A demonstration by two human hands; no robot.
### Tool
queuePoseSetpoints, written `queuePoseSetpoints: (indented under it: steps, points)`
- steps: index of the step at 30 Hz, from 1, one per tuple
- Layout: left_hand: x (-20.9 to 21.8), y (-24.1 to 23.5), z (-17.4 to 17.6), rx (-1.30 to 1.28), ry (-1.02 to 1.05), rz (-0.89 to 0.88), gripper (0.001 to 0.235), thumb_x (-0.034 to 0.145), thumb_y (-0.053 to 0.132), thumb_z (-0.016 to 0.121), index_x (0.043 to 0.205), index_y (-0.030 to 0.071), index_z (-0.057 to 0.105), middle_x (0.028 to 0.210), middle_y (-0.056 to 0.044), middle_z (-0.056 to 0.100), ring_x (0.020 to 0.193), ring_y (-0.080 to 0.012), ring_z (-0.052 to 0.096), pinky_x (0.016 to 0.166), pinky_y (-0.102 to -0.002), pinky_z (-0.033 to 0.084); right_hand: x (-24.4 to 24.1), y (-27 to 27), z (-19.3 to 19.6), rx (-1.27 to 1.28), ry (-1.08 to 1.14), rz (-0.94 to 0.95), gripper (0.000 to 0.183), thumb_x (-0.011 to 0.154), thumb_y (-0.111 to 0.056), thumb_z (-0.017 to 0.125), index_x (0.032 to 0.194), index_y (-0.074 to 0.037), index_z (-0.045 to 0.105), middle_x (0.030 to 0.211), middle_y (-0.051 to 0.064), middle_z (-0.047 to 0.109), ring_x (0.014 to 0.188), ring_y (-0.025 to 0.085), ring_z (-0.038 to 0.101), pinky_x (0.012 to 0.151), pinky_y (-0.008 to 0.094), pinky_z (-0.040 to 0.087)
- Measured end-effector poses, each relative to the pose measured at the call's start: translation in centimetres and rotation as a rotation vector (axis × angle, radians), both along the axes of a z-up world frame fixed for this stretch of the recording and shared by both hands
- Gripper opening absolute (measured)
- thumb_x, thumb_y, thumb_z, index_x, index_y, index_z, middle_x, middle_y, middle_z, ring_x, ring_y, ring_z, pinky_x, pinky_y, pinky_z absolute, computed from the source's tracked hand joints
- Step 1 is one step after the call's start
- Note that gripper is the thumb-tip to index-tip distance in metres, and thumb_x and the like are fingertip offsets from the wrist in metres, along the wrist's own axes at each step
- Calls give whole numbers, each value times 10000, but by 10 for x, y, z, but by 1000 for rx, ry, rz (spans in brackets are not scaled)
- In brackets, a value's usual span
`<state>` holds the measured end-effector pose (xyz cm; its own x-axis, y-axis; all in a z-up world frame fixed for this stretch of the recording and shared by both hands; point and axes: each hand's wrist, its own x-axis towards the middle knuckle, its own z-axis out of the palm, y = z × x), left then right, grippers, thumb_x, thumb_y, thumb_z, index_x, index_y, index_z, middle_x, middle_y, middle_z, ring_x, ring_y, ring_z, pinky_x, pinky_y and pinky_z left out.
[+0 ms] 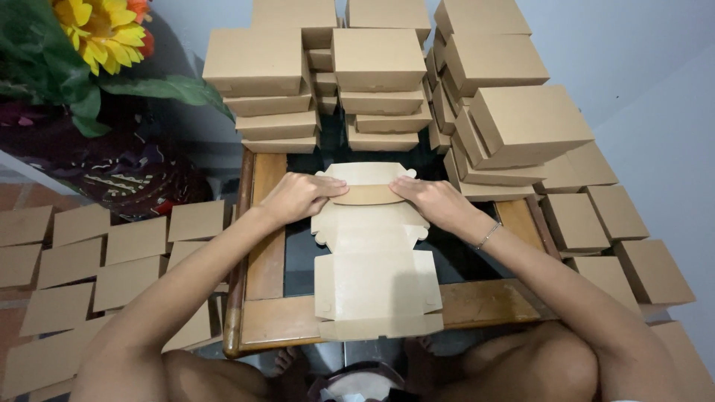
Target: Folding and assembling a cardboard box from a flat pre-cut sheet.
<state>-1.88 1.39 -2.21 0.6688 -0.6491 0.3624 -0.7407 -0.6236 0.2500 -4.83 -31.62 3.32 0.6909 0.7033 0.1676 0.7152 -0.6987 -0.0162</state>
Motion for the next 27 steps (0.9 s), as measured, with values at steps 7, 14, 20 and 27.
queuePoseSetpoints:
  steps: [7, 14, 20, 27]
  points:
    - [-12, 0, 11, -52, -46, -44, 388, 941, 46, 529, 1178, 239, 769, 1258, 69, 743, 1193, -140, 676, 938, -292, 560, -2, -1, 5, -71, -61, 69, 320, 1053, -122, 450, 1298, -133, 655, 1407, 18, 659, 1304, 189, 607, 1013, 326, 551]
    - [-7, 1, -4, -87, -243, -51, 240, 985, 154, 611, 1116, 260, 783, 1213, 80, 751, 1185, -131, 664, 956, -279, 528, -1, -4, 9, -181, -134, 114, 327, 1042, -116, 466, 1322, -121, 635, 1427, 43, 617, 1329, 208, 572, 1012, 347, 526]
    - [-2, 4, -17, -122, -276, 14, 167, 971, 202, 650, 998, 285, 792, 1124, 88, 756, 1141, -146, 658, 887, -289, 506, 3, -4, 10, -155, -59, 134, 362, 986, -69, 467, 1301, -117, 639, 1354, 62, 604, 1287, 259, 575, 950, 383, 527]
    - [-2, 3, -20, -163, -285, 88, 120, 952, 254, 697, 893, 271, 800, 1087, 114, 762, 1108, -129, 665, 834, -273, 495, 20, 2, -13, -147, -91, 129, 258, 988, -143, 491, 1179, -173, 662, 1232, 7, 584, 1186, 229, 596, 901, 355, 508]
